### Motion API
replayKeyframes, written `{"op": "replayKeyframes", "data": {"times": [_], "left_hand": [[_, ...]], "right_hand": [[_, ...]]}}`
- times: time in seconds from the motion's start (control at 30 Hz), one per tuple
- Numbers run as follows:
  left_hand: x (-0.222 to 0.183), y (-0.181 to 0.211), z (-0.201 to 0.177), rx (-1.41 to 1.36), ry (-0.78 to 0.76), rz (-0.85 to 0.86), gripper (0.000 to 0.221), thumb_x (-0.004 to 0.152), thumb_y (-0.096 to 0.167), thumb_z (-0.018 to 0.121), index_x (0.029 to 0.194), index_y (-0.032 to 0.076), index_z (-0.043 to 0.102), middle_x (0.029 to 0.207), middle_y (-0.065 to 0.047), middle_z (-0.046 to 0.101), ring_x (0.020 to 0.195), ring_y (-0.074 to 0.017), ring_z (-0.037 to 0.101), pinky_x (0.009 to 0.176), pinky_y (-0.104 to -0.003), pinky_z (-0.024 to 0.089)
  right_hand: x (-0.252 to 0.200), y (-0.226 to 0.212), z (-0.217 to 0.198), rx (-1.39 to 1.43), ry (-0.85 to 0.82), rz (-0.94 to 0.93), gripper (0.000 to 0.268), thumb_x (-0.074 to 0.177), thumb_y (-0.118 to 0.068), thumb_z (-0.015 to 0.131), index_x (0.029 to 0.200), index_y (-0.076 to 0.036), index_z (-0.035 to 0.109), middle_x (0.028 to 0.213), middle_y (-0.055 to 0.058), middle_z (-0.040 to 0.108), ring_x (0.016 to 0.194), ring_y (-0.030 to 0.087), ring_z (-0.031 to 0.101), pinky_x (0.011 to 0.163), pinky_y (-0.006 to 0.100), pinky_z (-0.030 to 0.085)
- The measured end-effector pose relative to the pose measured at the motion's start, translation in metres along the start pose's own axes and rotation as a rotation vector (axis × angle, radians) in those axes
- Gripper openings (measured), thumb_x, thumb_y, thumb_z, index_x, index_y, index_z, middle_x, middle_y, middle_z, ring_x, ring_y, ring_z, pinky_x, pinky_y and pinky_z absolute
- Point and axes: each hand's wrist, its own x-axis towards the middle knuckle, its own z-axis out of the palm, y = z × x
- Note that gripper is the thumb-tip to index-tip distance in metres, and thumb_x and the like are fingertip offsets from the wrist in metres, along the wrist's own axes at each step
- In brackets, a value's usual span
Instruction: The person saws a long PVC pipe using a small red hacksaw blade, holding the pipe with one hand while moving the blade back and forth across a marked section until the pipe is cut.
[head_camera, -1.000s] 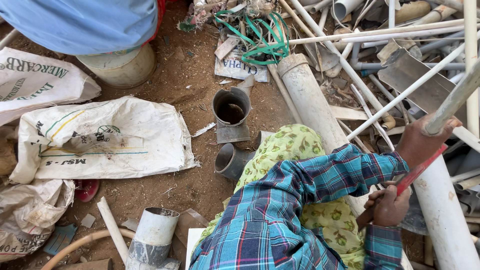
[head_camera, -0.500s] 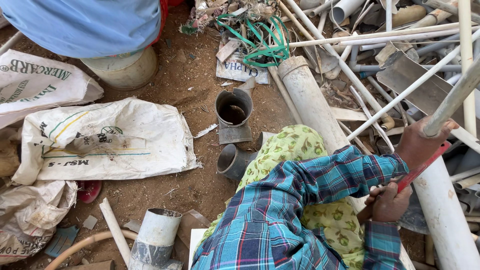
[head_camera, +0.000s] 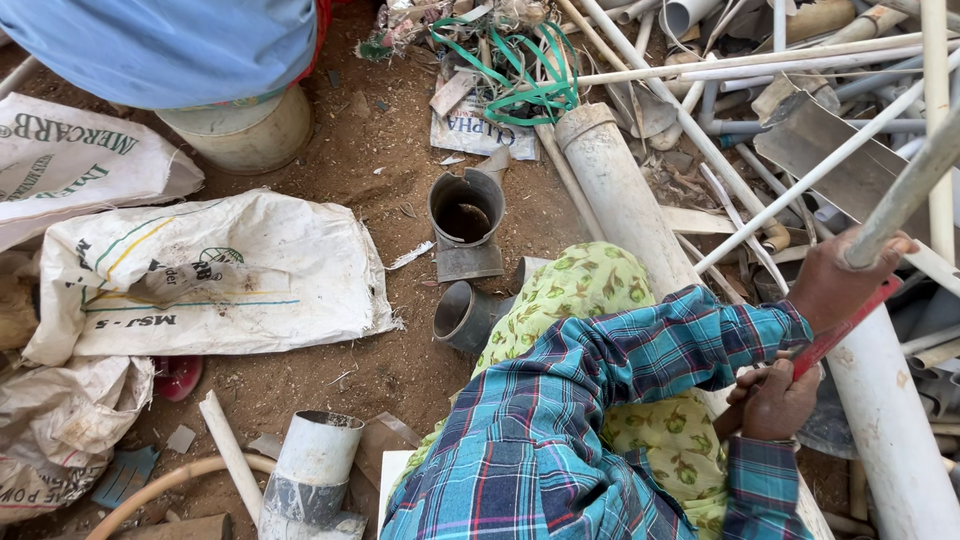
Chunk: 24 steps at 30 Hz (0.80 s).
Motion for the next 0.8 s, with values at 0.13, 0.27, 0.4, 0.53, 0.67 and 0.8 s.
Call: {"op": "replayKeyframes", "data": {"times": [0.13, 0.27, 0.4, 0.53, 0.67, 0.8], "left_hand": [[0.009, 0.001, -0.007, 0.003, 0.005, 0.011, 0.022, 0.114, 0.025, 0.063, 0.118, 0.005, 0.072, 0.082, -0.003, 0.067, 0.074, -0.0061, 0.060, 0.069, -0.024, 0.051], [0.006, -0.003, -0.006, -0.005, 0.006, -0.009, 0.022, 0.113, 0.025, 0.063, 0.117, 0.005, 0.072, 0.079, -0.003, 0.066, 0.071, -0.0053, 0.059, 0.066, -0.024, 0.050], [-0.001, -0.010, 0.000, -0.009, -0.014, -0.042, 0.022, 0.113, 0.024, 0.063, 0.116, 0.005, 0.073, 0.076, -0.002, 0.065, 0.068, -0.0044, 0.057, 0.063, -0.023, 0.049], [0.002, -0.012, -0.008, -0.002, -0.036, -0.062, 0.022, 0.113, 0.024, 0.063, 0.115, 0.004, 0.073, 0.073, -0.001, 0.063, 0.065, -0.0036, 0.055, 0.060, -0.023, 0.048], [0.016, -0.004, -0.018, 0.019, -0.032, -0.068, 0.023, 0.113, 0.024, 0.063, 0.115, 0.004, 0.073, 0.069, -0.001, 0.062, 0.062, -0.0027, 0.053, 0.057, -0.023, 0.047], [0.008, 0.012, -0.014, -0.101, -0.089, -0.008, 0.024, 0.115, 0.024, 0.062, 0.113, 0.003, 0.073, 0.073, 0.004, 0.062, 0.067, 0.0001, 0.053, 0.060, -0.020, 0.047]], "right_hand": [[-0.014, 0.022, 0.007, 0.015, 0.269, 0.398, 0.024, 0.110, -0.019, 0.044, 0.128, -0.003, 0.047, 0.073, 0.006, 0.058, 0.054, 0.015, 0.055, 0.048, 0.031, 0.051], [-0.021, 0.028, -0.012, 0.224, 0.309, 0.670, 0.021, 0.108, -0.023, 0.048, 0.123, -0.009, 0.052, 0.072, 0.005, 0.061, 0.054, 0.013, 0.058, 0.049, 0.030, 0.054], [-0.004, 0.008, -0.016, 0.061, 0.016, 0.211, 0.021, 0.114, -0.021, 0.044, 0.127, -0.005, 0.048, 0.074, 0.007, 0.058, 0.056, 0.015, 0.056, 0.051, 0.032, 0.053], [-0.005, 0.015, -0.001, -0.034, 0.031, 0.008, 0.022, 0.114, -0.015, 0.041, 0.130, -0.002, 0.046, 0.075, 0.011, 0.054, 0.056, 0.019, 0.053, 0.049, 0.036, 0.048], [-0.017, 0.038, -0.009, 0.050, 0.324, 0.576, 0.022, 0.112, -0.018, 0.043, 0.127, -0.004, 0.047, 0.074, 0.010, 0.056, 0.055, 0.018, 0.054, 0.047, 0.035, 0.049], [-0.018, 0.025, -0.021, 0.071, 0.148, 0.526, 0.022, 0.112, -0.019, 0.044, 0.125, -0.003, 0.047, 0.073, 0.010, 0.056, 0.055, 0.017, 0.054, 0.047, 0.033, 0.049]]}}
